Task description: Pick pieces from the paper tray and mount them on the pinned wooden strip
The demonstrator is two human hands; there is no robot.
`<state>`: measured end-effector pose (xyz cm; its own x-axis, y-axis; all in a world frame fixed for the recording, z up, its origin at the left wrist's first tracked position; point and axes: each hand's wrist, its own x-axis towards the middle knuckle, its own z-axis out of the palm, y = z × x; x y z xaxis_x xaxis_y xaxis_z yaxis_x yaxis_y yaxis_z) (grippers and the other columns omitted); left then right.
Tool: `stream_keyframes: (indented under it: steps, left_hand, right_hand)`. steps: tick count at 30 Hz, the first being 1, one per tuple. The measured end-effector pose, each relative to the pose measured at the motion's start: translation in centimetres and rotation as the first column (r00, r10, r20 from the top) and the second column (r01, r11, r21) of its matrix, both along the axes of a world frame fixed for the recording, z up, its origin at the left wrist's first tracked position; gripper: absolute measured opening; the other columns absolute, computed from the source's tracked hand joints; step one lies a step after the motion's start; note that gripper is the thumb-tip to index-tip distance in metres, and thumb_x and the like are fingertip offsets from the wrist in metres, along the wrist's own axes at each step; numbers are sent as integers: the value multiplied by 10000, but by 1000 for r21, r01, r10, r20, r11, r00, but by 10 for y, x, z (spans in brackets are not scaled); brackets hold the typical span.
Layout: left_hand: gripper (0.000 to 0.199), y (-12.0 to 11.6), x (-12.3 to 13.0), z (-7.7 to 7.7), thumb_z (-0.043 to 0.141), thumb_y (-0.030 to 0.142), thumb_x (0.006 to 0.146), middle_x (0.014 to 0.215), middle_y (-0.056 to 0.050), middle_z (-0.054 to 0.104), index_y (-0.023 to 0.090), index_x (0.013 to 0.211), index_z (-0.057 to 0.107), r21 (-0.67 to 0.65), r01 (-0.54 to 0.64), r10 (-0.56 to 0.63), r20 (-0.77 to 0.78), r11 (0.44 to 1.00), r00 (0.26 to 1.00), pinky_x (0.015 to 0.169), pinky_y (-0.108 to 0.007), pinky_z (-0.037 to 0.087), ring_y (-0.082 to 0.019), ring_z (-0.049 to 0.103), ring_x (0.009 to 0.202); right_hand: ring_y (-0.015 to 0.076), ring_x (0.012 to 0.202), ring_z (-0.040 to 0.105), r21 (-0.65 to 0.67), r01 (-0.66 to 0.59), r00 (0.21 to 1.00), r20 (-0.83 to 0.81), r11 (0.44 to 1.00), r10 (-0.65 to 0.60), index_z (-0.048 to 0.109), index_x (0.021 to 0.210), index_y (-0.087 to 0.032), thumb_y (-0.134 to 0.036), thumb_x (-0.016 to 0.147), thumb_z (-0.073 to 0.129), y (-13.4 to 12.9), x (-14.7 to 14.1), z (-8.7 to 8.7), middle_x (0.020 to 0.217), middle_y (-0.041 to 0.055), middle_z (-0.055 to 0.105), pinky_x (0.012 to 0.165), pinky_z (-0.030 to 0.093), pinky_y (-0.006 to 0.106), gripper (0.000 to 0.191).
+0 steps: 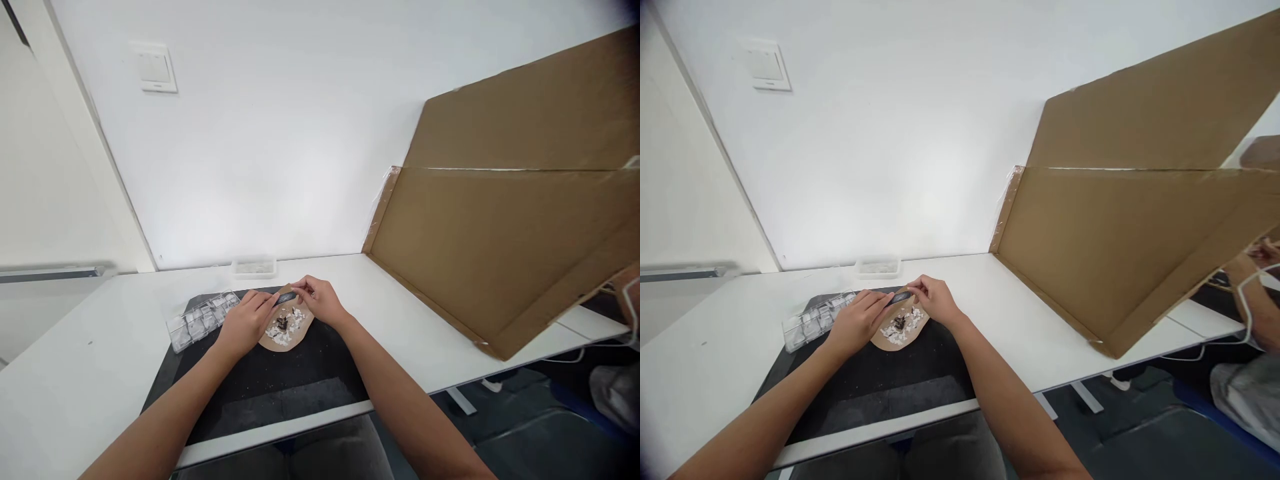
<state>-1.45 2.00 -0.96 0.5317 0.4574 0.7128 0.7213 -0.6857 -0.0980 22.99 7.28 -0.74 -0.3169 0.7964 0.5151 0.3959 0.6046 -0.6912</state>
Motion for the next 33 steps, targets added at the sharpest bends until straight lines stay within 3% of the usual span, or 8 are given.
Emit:
stream_keyframes:
  steps: [10,19,26,33]
  left_hand:
    - [330,3,-1,-5,486,220,1078,1106,-114,756,211,1380,618,-29,-2,3,34,1000,999,853,-399,594,-262,684,1008]
    - [322,4,0,-12,459,234,1088,1133,-109,757,202,1357,634,-111,28,-7,183,993,983,828,-343,592,-236,732,999]
    - [287,-2,6,-4,458,284,1094,1004,-90,760,181,1194,708,-228,87,-4,341,970,940,782,-313,575,-207,732,896]
    - [324,-12,14,5,446,271,1099,670,10,675,184,968,729,-335,138,13,412,932,911,678,-257,515,-143,670,644]
  right_hand:
    - [186,682,728,-15,-16,997,-74,1000,15,648,1003,-259,-471,1026,567,-6,-6,2,901,27,789,715,575,339,228]
    - [182,662,725,-12,-19,992,-126,1000,17,606,967,-258,-492,1021,577,-12,-10,6,886,21,785,718,581,340,242]
    - [177,615,714,27,-31,995,-93,999,34,561,928,-270,-414,1037,562,-21,-21,6,859,6,784,646,567,324,181]
    - [233,811,734,172,99,995,-32,980,-94,561,903,-267,-350,1023,556,-30,-41,1,877,22,788,777,532,368,146]
